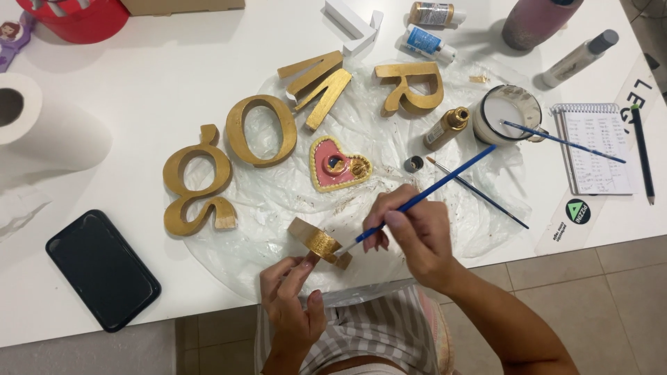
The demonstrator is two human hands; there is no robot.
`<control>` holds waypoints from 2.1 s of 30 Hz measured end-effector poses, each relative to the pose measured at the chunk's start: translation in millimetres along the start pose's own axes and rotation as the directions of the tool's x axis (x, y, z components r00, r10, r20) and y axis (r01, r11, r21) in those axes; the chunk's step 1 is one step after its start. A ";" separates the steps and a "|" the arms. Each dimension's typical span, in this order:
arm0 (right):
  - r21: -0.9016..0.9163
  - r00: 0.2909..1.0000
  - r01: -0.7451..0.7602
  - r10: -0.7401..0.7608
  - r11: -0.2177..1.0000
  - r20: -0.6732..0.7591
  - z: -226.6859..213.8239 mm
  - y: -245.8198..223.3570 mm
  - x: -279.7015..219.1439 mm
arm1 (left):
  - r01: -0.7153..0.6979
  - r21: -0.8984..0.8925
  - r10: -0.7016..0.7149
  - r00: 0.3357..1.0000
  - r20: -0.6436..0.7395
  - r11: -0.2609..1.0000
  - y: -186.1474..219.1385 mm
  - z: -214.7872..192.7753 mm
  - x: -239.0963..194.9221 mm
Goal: The person paints wooden letters with gold paint using a brush. They dip the brush into a container of paint and apply it to the surfaces of the letters, which are laid out on a plastic sheet on a table.
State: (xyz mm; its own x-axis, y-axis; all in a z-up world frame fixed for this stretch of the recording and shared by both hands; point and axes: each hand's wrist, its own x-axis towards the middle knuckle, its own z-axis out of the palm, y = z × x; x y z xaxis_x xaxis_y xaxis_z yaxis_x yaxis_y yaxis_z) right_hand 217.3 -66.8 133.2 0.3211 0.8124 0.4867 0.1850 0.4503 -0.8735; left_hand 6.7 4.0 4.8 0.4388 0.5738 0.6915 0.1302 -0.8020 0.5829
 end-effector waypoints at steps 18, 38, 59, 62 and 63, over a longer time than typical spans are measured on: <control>-0.079 0.997 -0.053 0.048 0.995 -0.056 0.4 0.6 6.3 | -0.013 -0.012 0.013 1.000 -0.020 1.000 -2.1 0.7 -0.5; -0.119 0.998 -0.066 0.065 0.991 -0.019 3.1 -5.2 16.9 | -0.010 -0.007 0.010 1.000 -0.012 1.000 -3.3 1.0 -2.4; -0.121 0.992 -0.119 0.123 0.986 0.029 -3.2 -3.5 45.7 | 0.001 -0.034 -0.001 1.000 -0.004 0.999 -1.4 0.8 -0.8; -0.105 0.988 -0.139 0.146 0.985 0.058 -3.6 4.1 42.4 | 0.006 -0.030 -0.006 1.000 0.013 1.000 0.7 -1.3 0.3; -0.124 0.982 -0.175 0.183 0.977 0.055 -4.3 6.3 42.1 | 0.009 -0.015 -0.008 1.000 0.022 1.000 1.1 -1.7 0.2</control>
State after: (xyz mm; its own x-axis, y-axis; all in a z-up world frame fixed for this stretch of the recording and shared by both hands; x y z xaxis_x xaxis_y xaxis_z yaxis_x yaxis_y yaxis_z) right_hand 236.0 -31.4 148.2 0.2983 0.9000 0.3177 0.2393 0.2517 -0.9378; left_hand 5.5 3.5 6.3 0.4569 0.5768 0.6771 0.1210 -0.7945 0.5951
